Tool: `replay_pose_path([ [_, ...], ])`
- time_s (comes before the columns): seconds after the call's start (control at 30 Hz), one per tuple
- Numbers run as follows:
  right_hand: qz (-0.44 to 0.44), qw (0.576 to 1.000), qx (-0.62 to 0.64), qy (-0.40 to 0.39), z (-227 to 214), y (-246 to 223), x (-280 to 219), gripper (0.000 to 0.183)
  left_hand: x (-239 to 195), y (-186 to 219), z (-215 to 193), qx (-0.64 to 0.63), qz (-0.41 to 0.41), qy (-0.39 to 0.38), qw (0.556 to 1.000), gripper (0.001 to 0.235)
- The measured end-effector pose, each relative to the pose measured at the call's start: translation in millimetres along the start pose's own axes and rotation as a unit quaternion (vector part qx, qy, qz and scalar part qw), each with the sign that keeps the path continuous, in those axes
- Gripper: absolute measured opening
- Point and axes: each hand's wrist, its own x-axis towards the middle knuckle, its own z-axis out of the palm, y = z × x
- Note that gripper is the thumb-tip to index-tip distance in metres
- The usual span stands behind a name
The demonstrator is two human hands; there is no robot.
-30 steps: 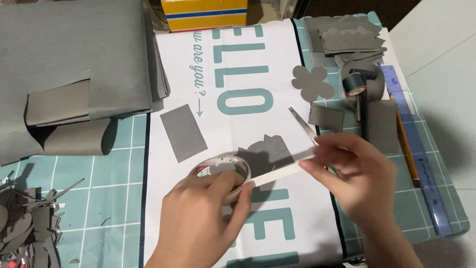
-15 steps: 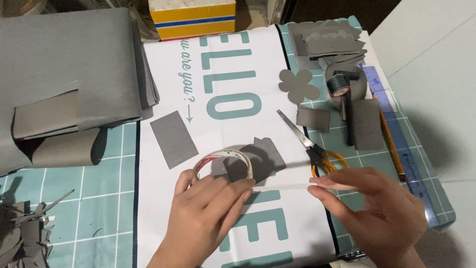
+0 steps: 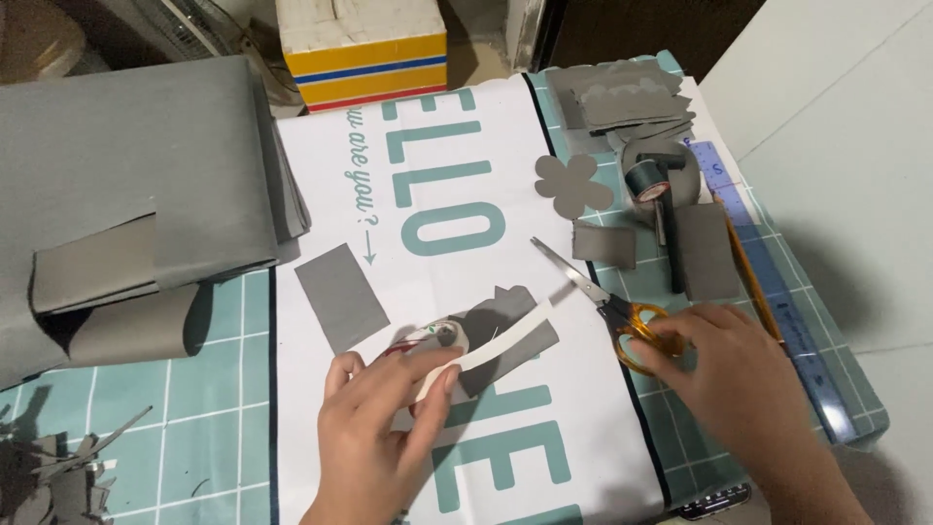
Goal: Cutting out shapes from grey material and applying double-sided tape to them
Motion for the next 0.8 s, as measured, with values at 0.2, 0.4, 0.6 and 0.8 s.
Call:
replay_pose_path([
  [0.2, 0.105, 0.978, -0.126, -0.129, -29.8, 3.6, 19.4, 0.040, 0.8, -1.1, -3.5, -0.028, -0.012, -0.001, 1.000, 0.012],
  [0.4, 0.175, 0.945, 0.106, -0.256, -49.5, 9.5, 16.2, 0.019, 2.4, 0.7, -6.1, -0.037, -0.016, 0.010, 0.999, 0.011],
  [0.6, 0.192, 0.901, 0.324, -0.217, -10.9, 13.5, -22.5, 0.024, 2.2, -1.6, -6.3, -0.042, -0.021, 0.009, 0.999, 0.018],
  [0.8, 0.321, 0.853, 0.300, -0.283, 98.0, 33.7, -42.9, 0.019, 3.8, 0.2, -7.5, -0.026, 0.004, 0.042, 0.999, 0.016],
])
